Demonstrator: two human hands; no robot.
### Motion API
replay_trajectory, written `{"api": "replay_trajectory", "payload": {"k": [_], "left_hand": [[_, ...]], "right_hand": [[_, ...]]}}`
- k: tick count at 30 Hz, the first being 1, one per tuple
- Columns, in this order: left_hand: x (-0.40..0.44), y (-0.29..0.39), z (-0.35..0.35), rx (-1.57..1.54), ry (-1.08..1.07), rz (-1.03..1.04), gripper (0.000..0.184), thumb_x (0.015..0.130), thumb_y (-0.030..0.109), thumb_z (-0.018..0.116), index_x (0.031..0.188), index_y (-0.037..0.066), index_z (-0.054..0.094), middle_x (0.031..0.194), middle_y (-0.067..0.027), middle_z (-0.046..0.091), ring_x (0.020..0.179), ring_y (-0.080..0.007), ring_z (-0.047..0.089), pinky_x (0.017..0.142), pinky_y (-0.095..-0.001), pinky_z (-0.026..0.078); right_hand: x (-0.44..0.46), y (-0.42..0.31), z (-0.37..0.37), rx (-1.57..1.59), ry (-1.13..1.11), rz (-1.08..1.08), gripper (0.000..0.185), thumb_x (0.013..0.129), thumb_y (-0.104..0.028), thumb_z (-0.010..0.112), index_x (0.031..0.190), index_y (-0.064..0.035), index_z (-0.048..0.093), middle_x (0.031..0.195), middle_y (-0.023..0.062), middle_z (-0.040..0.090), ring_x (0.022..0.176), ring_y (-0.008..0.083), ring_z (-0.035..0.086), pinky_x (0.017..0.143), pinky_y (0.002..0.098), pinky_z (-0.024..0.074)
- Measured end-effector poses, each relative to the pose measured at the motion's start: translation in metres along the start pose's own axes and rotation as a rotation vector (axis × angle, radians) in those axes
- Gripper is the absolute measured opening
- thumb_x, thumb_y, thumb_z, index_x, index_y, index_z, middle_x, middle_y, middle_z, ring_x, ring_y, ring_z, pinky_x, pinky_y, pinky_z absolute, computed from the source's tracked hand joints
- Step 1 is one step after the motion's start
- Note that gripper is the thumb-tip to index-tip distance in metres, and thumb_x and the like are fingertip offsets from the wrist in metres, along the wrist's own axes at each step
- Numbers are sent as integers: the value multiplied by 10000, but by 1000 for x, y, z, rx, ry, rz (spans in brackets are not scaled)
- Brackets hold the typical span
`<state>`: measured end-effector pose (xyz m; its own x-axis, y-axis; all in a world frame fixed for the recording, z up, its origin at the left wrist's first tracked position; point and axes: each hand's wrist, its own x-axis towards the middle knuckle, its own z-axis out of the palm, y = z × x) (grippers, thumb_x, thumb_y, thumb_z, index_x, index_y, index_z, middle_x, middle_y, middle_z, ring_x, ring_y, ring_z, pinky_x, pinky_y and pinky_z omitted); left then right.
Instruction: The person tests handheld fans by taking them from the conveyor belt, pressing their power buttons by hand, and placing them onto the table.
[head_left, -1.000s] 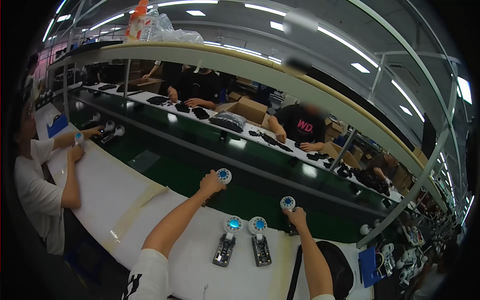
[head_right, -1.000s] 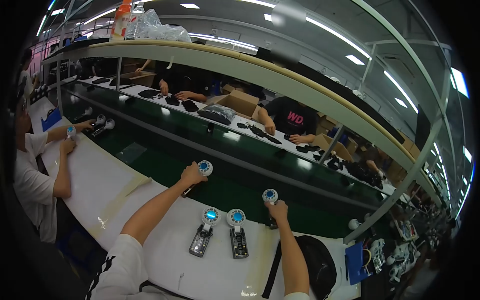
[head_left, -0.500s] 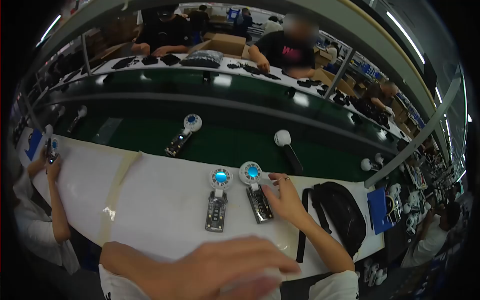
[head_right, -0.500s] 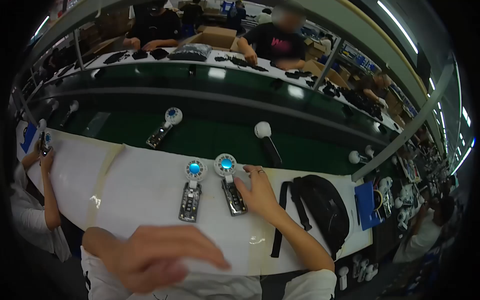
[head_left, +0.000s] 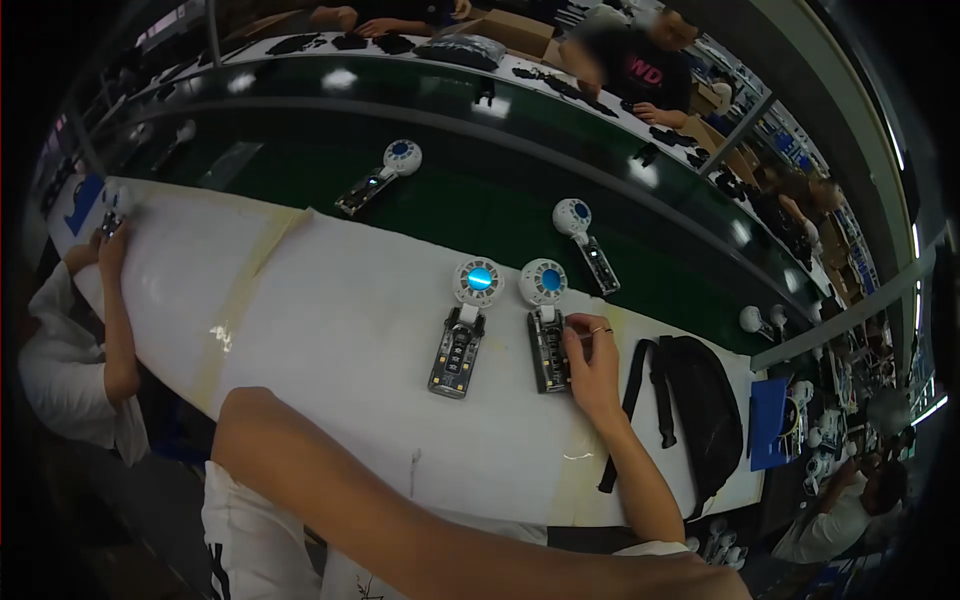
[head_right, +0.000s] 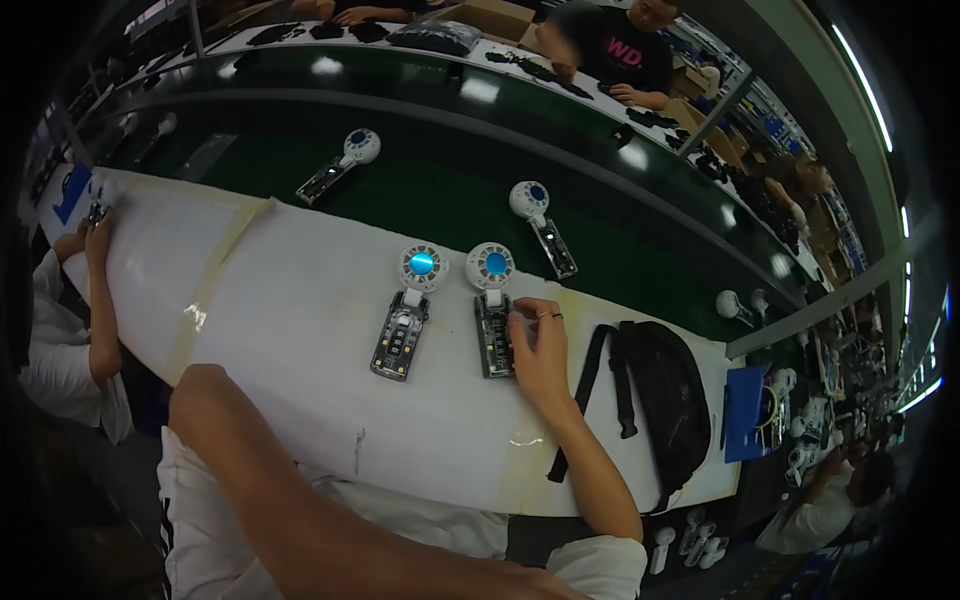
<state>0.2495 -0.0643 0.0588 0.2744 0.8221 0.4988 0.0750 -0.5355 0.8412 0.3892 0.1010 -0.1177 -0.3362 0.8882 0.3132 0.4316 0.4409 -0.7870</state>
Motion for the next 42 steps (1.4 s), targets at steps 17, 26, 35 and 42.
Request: {"api": "replay_trajectory", "payload": {"k": [17,26,35,42], "left_hand": [[-29,-25,8,139,-203,214,278,891,216,516,1008,-17,615,877,-129,609,819,-188,604,709,-300,483],[-51,-36,-9,312,-269,318,276,883,215,528,999,-19,617,872,-133,609,811,-193,605,701,-300,484],[-34,-22,40,721,-171,84,274,876,213,540,991,-22,618,867,-138,608,804,-198,607,692,-299,485],[-53,-32,-29,602,-400,396,272,870,212,548,985,-24,619,863,-141,607,798,-202,608,685,-299,486]], "right_hand": [[-2,6,0,10,87,-61,150,872,-115,547,978,-12,569,922,99,559,815,184,544,724,282,427],[-5,-13,-7,-242,-73,-56,591,728,-380,684,1092,60,536,1006,192,587,961,318,524,891,388,386],[3,-29,-12,-208,-327,243,498,664,-262,679,988,81,520,784,195,638,655,253,650,631,322,523],[-8,-13,-37,743,-146,489,542,805,-204,657,1146,38,313,886,133,562,769,182,638,564,304,539]]}}
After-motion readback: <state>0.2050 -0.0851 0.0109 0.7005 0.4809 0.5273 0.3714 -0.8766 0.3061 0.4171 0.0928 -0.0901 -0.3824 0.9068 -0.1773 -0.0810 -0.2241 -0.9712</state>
